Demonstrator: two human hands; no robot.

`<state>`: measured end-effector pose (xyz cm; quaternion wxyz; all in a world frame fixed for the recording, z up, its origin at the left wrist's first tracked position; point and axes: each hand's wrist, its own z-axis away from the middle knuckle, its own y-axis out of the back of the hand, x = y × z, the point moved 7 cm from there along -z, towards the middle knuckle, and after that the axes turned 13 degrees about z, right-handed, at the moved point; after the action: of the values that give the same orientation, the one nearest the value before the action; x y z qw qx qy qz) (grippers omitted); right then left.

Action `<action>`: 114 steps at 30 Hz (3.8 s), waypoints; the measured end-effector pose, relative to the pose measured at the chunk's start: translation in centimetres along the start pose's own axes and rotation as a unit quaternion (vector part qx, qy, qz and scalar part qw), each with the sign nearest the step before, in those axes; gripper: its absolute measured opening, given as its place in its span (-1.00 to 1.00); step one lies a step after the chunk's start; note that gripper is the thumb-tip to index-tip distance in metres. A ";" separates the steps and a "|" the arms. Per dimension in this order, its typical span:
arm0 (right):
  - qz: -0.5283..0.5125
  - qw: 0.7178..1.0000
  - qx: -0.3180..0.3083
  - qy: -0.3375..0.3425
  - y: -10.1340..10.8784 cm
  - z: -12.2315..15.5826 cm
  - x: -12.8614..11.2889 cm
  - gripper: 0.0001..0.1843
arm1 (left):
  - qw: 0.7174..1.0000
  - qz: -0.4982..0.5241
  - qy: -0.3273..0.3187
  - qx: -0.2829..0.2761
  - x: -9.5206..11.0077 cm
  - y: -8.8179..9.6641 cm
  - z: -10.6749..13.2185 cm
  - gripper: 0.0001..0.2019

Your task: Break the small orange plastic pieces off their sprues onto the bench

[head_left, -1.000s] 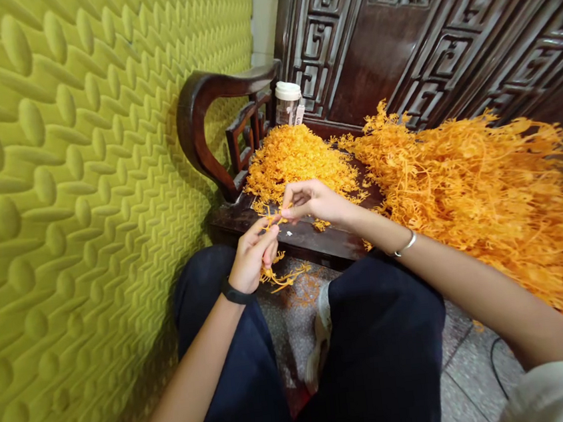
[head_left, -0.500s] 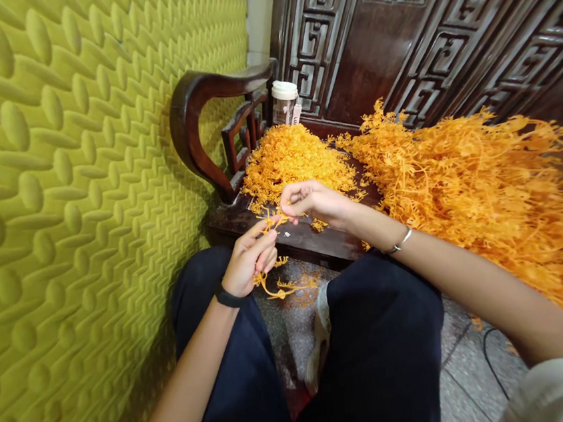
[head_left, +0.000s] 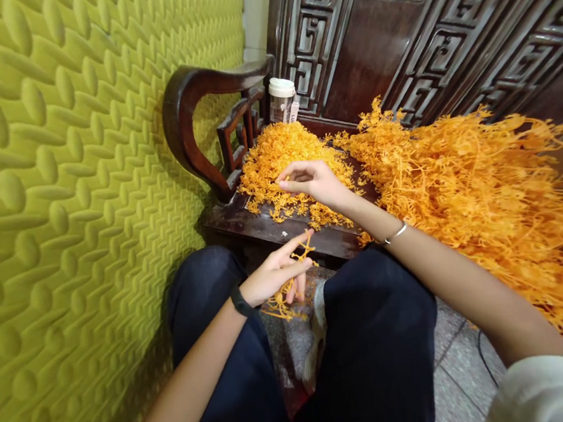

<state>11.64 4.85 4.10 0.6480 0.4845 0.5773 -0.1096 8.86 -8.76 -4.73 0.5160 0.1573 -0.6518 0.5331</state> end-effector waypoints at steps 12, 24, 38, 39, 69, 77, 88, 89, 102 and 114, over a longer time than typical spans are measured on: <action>0.266 0.934 0.216 -0.100 6.8 -0.3 5.7 -0.69 | 0.973 0.190 -0.112 0.074 1.6 2.1 -0.6 -0.54; 0.183 0.964 -0.187 0.055 -1.2 1.6 0.5 -0.73 | 0.920 0.287 -0.202 0.175 2.5 4.6 -0.1 -0.53; 0.381 0.879 -0.270 0.098 -6.3 3.5 -0.4 -0.74 | 0.876 0.363 -0.240 0.207 2.7 6.1 0.2 -0.62; 0.386 0.878 -0.265 0.099 -6.4 3.5 -0.4 -0.77 | 0.874 0.367 -0.247 0.202 2.9 6.1 0.3 -0.64; 0.185 0.969 -0.140 0.080 -4.8 1.9 -1.3 -0.85 | 0.930 0.103 -0.229 0.267 3.8 5.7 1.3 -0.90; 0.219 0.951 -0.204 0.074 -5.7 2.6 -1.3 -0.85 | 0.912 0.086 -0.248 0.316 3.3 6.5 1.7 -0.83; 0.032 0.989 -0.128 -0.067 -4.4 1.7 0.5 -0.87 | 0.910 0.048 -0.288 0.296 4.3 5.7 1.7 -0.83; 0.019 0.989 -0.126 -0.072 -4.4 1.7 0.5 -0.87 | 0.912 0.061 -0.286 0.286 4.4 5.7 1.7 -0.83; -0.070 0.983 0.166 -0.039 4.0 -0.1 1.3 -0.90 | 0.955 0.156 -0.203 0.152 3.8 3.8 2.0 -0.49; 0.124 0.965 0.230 -0.009 6.5 -0.2 3.5 -0.89 | 0.932 0.264 -0.194 0.157 2.6 5.2 -0.2 -0.63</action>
<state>17.15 9.73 4.41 0.5329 0.6872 0.4661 -0.1629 3.97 -5.68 -5.30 0.1892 0.1590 -0.6650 0.7047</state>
